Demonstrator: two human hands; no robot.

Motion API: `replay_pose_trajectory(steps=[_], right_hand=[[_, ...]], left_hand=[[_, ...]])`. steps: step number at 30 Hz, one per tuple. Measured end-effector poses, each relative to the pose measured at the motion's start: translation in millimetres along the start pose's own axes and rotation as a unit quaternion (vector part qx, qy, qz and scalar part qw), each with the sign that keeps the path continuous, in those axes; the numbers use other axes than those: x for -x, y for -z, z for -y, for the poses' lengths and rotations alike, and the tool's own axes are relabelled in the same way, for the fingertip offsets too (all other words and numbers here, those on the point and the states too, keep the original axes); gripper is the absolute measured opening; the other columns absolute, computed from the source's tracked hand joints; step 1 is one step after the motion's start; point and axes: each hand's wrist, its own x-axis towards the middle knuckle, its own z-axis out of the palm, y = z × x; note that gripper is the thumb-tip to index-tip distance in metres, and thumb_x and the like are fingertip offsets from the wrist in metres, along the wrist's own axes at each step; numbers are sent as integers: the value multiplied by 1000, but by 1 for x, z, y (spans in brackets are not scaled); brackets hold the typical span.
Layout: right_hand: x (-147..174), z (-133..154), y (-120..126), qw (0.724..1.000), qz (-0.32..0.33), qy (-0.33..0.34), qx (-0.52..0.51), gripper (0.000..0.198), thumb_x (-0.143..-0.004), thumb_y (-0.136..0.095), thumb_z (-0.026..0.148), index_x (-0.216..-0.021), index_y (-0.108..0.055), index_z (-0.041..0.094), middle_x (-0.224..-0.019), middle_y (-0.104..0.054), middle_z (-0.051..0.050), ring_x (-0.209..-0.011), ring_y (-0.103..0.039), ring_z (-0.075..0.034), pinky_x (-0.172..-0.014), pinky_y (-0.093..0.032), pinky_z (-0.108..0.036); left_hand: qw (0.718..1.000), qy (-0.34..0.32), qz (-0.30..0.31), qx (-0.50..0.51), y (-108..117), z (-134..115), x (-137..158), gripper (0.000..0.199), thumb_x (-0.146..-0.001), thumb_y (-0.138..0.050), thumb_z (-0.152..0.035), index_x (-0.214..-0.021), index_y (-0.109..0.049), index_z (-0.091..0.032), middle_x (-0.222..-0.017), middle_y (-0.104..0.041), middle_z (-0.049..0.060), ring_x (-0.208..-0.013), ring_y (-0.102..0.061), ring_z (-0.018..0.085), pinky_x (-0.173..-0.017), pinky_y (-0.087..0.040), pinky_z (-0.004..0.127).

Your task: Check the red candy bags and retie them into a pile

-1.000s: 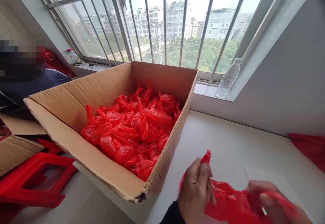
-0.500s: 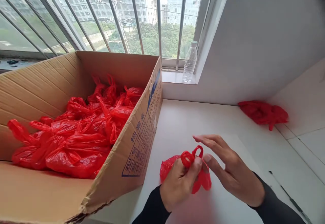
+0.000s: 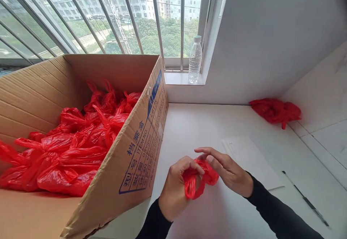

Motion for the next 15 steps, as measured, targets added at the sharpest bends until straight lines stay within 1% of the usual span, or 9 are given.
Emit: replay_pose_trajectory(steps=[1, 2, 3, 6, 8, 9, 11, 13, 15], right_hand=[[-3, -6, -2, 1000, 4, -27, -10, 43, -106, -32, 50, -132, -56, 26, -94, -68, -3, -85, -62, -17, -80, -48, -34], [-5, -11, -3, 999, 3, -48, -15, 45, -105, -32, 51, -127, -59, 23, -79, -64, -1, -71, -58, -15, -70, -46, -32], [-7, -16, -5, 998, 2, -60, -16, 45, -105, -33, 52, -124, -61, 22, -71, -58, 1, -64, -51, -14, -64, -43, -30], [-12, -28, -9, 996, 36, -63, -50, 41, -104, -41, 49, -129, -57, 21, -67, -49, 5, -61, -43, -12, -60, -38, -28], [-16, -32, -12, 991, 81, -53, -91, 40, -103, -45, 47, -130, -55, 20, -71, -52, 4, -61, -43, -11, -59, -38, -27], [-17, -34, -14, 989, 93, -48, -105, 38, -102, -46, 47, -126, -57, 20, -73, -55, 3, -62, -45, -11, -60, -39, -27], [-19, -34, -15, 990, 84, -36, -110, 33, -102, -46, 47, -112, -61, 19, -81, -61, 0, -68, -51, -13, -63, -43, -28], [-18, -32, -13, 994, 40, -30, -93, 31, -101, -46, 46, -103, -62, 20, -88, -63, -2, -76, -55, -14, -70, -46, -30], [-15, -31, -8, 997, -3, -32, -66, 27, -101, -48, 44, -101, -63, 21, -90, -64, -2, -79, -56, -15, -75, -46, -30]], left_hand=[[997, -32, -28, -65, -2, 2, 1, 7, -84, -67, -13, -87, -63, -19, -87, -62, 2, -75, -59, 14, -67, -46, 24], [987, -67, -59, -136, -4, 5, 1, 12, -82, -65, -8, -85, -62, -19, -84, -62, 1, -73, -59, 13, -64, -45, 23], [971, -101, -88, -200, -7, 8, 1, 16, -81, -64, -4, -85, -62, -19, -83, -62, 0, -71, -59, 13, -61, -45, 23], [923, -173, -158, -304, -12, 24, 0, 19, -87, -59, -4, -97, -64, -19, -89, -65, 3, -71, -63, 12, -58, -46, 22], [912, -193, -177, -316, -14, 33, 0, 23, -90, -59, -5, -107, -64, -20, -99, -67, 6, -76, -66, 14, -59, -48, 22], [908, -203, -180, -319, -14, 36, 0, 26, -91, -59, -5, -111, -64, -21, -102, -67, 6, -79, -66, 14, -61, -50, 22], [900, -217, -172, -335, -13, 37, -1, 35, -92, -58, -5, -120, -63, -23, -108, -66, 7, -90, -67, 16, -68, -53, 25], [890, -218, -143, -374, -12, 34, 1, 46, -94, -54, -6, -137, -55, -24, -122, -64, 10, -111, -63, 21, -86, -56, 32], [875, -212, -106, -421, -8, 35, 8, 52, -99, -46, -11, -150, -43, -21, -139, -57, 12, -132, -50, 25, -107, -47, 44]])
